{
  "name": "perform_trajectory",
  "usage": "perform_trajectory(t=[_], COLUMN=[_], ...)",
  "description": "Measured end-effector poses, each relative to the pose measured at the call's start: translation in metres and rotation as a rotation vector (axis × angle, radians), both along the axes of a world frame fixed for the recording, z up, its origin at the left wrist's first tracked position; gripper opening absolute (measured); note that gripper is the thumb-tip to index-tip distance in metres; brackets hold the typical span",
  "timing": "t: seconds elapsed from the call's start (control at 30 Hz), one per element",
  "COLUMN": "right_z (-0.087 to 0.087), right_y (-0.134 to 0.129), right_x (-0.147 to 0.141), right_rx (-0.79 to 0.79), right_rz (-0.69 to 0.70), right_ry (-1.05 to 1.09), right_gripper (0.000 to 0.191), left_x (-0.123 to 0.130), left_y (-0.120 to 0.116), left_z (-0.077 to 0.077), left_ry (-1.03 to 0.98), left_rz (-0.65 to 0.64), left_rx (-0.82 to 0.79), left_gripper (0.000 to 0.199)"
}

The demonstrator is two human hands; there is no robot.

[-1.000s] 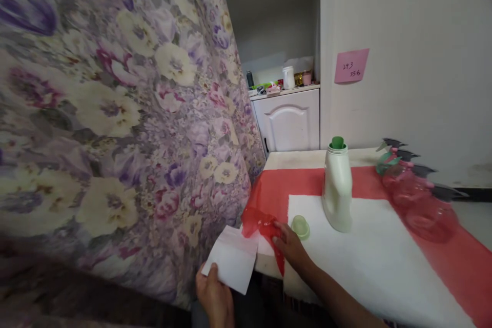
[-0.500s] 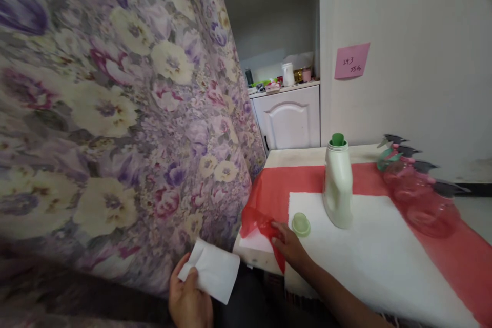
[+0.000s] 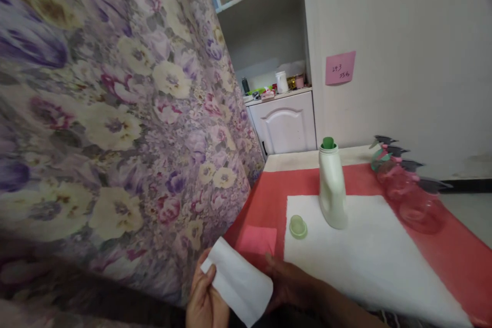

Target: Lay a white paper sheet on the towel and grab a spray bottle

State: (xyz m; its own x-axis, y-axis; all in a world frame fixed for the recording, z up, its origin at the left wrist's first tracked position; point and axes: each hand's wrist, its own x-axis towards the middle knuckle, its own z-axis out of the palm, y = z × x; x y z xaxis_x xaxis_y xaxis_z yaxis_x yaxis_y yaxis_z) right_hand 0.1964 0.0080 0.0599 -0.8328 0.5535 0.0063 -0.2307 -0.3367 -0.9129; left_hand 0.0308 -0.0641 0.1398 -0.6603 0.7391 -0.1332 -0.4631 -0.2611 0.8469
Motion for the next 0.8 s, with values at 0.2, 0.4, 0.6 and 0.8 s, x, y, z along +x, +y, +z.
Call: perform_trajectory(t=[0.2,0.4,0.6,0.8], right_z=[0.018,0.020,0.008,-0.010], right_y=[-0.020,-0.003,0.007,0.006], right_x=[0.026,0.056,0.095,0.129], right_rx=[-0.427,-0.273,-0.120,0.103], right_rz=[0.059,-0.530,-0.832,-0.922], right_ry=[0.333,0.400,0.213,0.041], right_gripper=[0.072,0.047,0.056,0.050], left_x=[0.039,0.069,0.110,0.130], left_y=[0.007,0.016,0.023,0.031], left_z=[0.000,-0.022,-0.052,-0.074], left_ry=[0.002,-0.112,-0.193,-0.250], left_rz=[-0.192,-0.339,-0.505,-0.521], left_rx=[-0.007,-0.063,-0.185,-0.204], left_gripper=[0.050,0.054,0.052,0.045])
